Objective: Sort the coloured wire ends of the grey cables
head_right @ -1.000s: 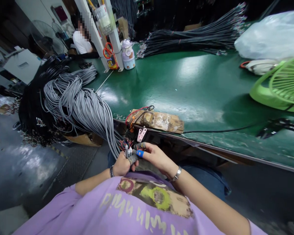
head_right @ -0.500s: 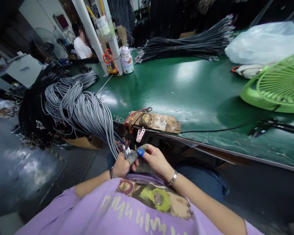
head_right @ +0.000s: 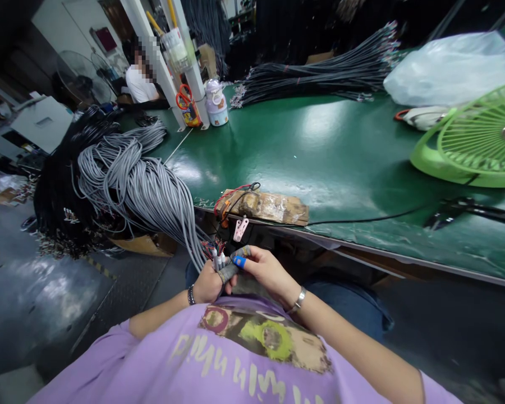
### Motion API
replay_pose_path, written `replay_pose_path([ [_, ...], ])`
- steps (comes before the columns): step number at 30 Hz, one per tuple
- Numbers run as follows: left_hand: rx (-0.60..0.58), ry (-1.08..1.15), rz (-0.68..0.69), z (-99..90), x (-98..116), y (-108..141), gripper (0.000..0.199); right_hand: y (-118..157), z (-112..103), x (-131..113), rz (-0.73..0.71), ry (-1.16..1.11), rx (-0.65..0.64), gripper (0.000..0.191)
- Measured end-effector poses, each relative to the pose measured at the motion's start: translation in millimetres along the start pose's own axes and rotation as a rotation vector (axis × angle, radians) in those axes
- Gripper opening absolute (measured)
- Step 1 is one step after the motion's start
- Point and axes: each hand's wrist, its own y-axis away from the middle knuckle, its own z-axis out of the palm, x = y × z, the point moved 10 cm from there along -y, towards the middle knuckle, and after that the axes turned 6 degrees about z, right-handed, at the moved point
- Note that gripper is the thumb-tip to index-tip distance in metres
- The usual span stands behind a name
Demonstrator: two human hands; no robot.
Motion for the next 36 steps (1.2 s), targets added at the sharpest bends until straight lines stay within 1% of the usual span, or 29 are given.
replay_pose_path([
  [2,0.008,0.005,0.002,-0.9,-0.8,-0.2,0.052,0.0,-2.2,1.7,-0.009,0.004,0.04,0.036],
  [6,0.061,0.018,0.003,-5.1,-3.6,-1.5,0.052,2.0,-6.3,4.6,-0.03,0.009,0.137,0.036],
  [10,0.084,0.072,0.012,-5.8,-7.9,-3.5,0.05,3.4,-11.9,5.8,-0.027,-0.024,0.224,0.036],
  [12,0.09,0.116,0.008,-6.3,-10.3,-3.9,0.048,2.5,-17.7,6.0,-0.017,-0.096,0.251,0.035],
  [15,0.08,0.183,-0.008,-6.0,-9.5,-2.9,0.044,-1.5,-32.2,3.6,-0.029,-0.282,0.275,0.034],
  [17,0.06,0.236,-0.023,-4.1,-5.8,-2.0,0.042,-7.3,-40.4,3.8,-0.005,-0.38,0.267,0.036],
  [19,0.035,0.293,-0.039,-0.7,-0.8,-1.9,0.04,-15.8,-40.7,5.4,0.061,-0.426,0.212,0.042],
  [21,0.019,0.349,-0.052,2.9,4.2,-3.4,0.039,-24.7,-32.6,2.5,0.106,-0.423,0.111,0.047],
  [23,0.011,0.394,-0.05,6.0,9.4,-6.7,0.04,-31.9,-24.3,-6.1,0.092,-0.385,0.033,0.047],
  [24,0.013,0.41,-0.047,6.9,11.6,-8.8,0.04,-34.6,-21.4,-10.2,0.08,-0.364,0.016,0.046],
  [27,0.022,0.432,-0.037,8.6,16.5,-14.9,0.042,-40.2,-15.1,-14.7,0.087,-0.364,0.008,0.046],
  [30,0.025,0.439,-0.046,9.8,17.9,-18.5,0.044,-42.8,-11.4,-12.7,0.113,-0.458,0.022,0.045],
  [36,0.038,0.446,-0.045,10.0,15.3,-20.3,0.042,-46.4,-11.6,-15.7,0.043,-0.604,0.056,0.039],
])
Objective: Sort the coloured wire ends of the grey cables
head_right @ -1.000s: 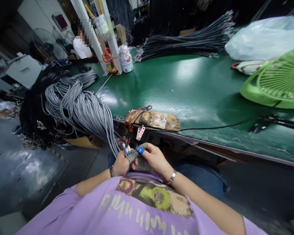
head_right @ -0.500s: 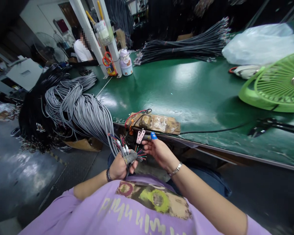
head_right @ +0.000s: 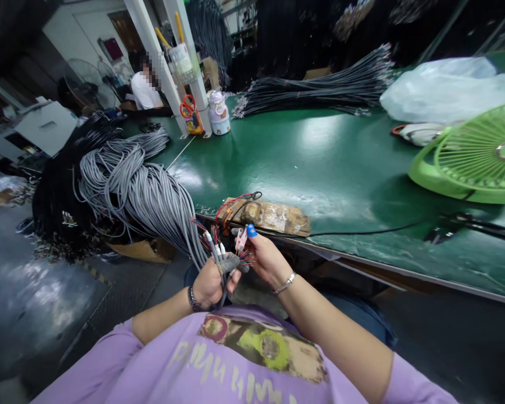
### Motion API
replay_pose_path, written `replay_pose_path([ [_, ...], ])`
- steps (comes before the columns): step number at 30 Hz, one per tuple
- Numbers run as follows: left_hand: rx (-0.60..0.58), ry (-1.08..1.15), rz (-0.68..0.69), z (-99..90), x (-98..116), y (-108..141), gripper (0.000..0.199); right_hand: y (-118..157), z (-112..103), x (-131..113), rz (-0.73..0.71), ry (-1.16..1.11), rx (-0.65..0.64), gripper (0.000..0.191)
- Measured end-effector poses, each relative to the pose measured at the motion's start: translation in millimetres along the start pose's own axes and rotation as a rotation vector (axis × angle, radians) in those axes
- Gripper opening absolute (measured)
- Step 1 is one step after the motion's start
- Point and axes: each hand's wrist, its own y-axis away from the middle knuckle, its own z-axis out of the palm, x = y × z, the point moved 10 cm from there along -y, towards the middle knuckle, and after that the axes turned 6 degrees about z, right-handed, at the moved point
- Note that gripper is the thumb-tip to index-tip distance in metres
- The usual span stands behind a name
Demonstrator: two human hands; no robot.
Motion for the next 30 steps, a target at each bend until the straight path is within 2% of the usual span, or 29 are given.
replay_pose_path([
  [4,0.005,-0.012,-0.026,-1.2,-5.0,0.4,0.041,-0.5,0.7,1.2,0.008,-0.033,0.008,0.037],
  [9,0.01,-0.012,-0.026,-1.8,-3.2,4.3,0.043,4.8,1.6,8.3,0.09,-0.056,0.02,0.039],
  [14,0.001,-0.059,-0.013,-3.7,-5.6,12.7,0.045,10.7,4.1,12.1,0.173,-0.048,-0.033,0.041],
  [19,0.035,-0.06,0.051,-5.1,-3.5,15.4,0.043,10.6,2.7,2.2,0.088,0.048,-0.035,0.022],
  [21,0.057,-0.035,0.085,-5.0,-0.2,13.6,0.041,11.8,0.2,-2.7,0.019,0.136,-0.006,0.028],
  [25,0.07,0.0,0.112,-2.8,1.4,7.9,0.038,19.3,-8.8,-22.8,-0.249,0.421,0.129,0.046],
  [26,0.072,0.006,0.108,-2.8,0.4,6.5,0.037,19.1,-9.2,-22.9,-0.266,0.44,0.132,0.049],
  [30,0.086,0.022,0.087,-4.9,-3.8,2.9,0.037,7.3,-5.3,-1.8,-0.071,0.23,0.025,0.051],
])
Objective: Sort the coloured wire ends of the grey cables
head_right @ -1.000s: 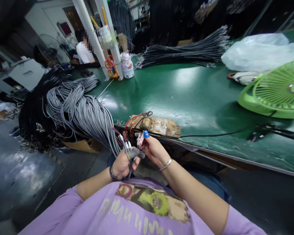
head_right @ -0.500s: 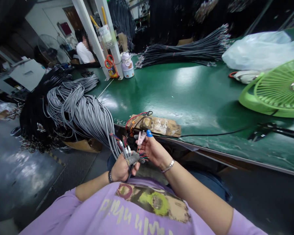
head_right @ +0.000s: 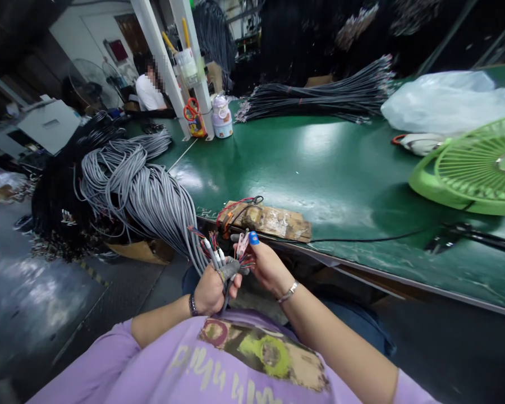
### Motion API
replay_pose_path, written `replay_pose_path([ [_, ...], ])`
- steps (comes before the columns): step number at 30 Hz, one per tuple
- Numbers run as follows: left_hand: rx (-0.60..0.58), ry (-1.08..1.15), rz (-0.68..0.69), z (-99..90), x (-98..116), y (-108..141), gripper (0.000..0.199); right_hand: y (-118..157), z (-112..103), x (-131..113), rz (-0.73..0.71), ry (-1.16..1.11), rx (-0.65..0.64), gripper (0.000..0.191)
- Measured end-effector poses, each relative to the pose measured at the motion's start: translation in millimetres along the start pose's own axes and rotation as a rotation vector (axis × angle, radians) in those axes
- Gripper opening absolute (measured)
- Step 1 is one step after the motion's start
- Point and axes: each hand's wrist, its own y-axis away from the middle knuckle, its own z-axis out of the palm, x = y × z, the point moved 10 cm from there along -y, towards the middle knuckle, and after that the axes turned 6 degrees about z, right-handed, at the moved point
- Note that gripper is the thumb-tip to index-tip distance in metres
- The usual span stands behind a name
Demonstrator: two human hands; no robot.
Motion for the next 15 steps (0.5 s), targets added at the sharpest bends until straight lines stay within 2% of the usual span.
replay_pose_path([
  [4,0.0,-0.014,-0.016,-1.2,-1.7,0.4,0.039,-3.7,3.6,4.3,0.078,-0.172,-0.009,0.044],
  [9,-0.004,-0.044,-0.025,-1.7,-4.9,1.1,0.04,-3.6,1.9,5.6,0.073,-0.212,0.014,0.04],
  [15,0.0,-0.052,-0.032,-3.7,-5.1,3.5,0.044,-4.4,3.1,12.1,0.08,-0.234,-0.038,0.048],
])
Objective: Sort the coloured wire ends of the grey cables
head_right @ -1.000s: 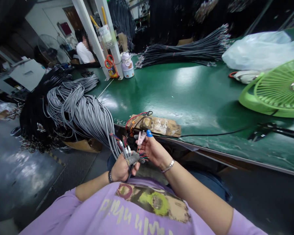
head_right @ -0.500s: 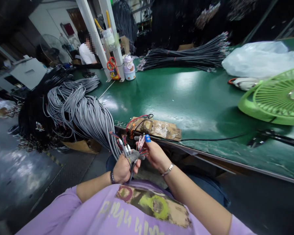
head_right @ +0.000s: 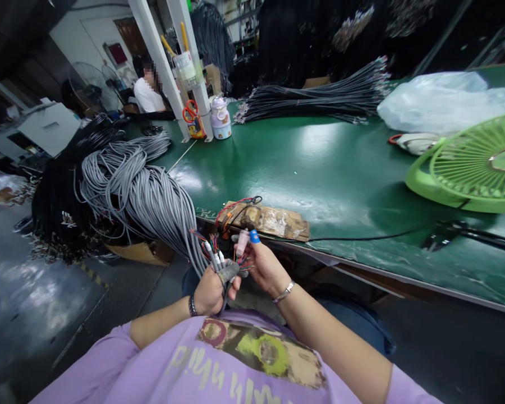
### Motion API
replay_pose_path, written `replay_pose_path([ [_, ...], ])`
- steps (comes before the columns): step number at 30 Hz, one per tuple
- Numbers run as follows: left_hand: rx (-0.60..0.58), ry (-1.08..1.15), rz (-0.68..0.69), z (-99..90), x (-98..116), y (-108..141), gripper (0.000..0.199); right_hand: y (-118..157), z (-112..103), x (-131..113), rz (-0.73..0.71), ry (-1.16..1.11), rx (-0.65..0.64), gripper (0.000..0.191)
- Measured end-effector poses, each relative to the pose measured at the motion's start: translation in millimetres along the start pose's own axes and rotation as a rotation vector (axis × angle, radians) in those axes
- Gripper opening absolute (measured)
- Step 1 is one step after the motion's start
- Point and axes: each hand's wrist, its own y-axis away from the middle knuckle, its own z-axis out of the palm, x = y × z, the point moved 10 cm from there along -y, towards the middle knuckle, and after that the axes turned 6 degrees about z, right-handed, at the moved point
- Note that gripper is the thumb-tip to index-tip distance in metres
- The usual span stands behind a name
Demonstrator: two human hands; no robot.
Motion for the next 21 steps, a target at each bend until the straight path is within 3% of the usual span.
replay_pose_path([
  [4,-0.003,-0.024,0.021,-0.5,4.7,6.0,0.046,4.4,4.2,-2.1,0.048,0.032,-0.037,0.048],
  [9,0.064,0.012,0.051,-3.5,4.6,8.1,0.046,6.0,6.2,-13.0,-0.003,0.119,-0.033,0.034],
  [21,0.107,0.022,0.093,-0.7,6.3,0.1,0.043,-2.8,-2.4,-8.6,-0.029,0.029,0.001,0.036],
])
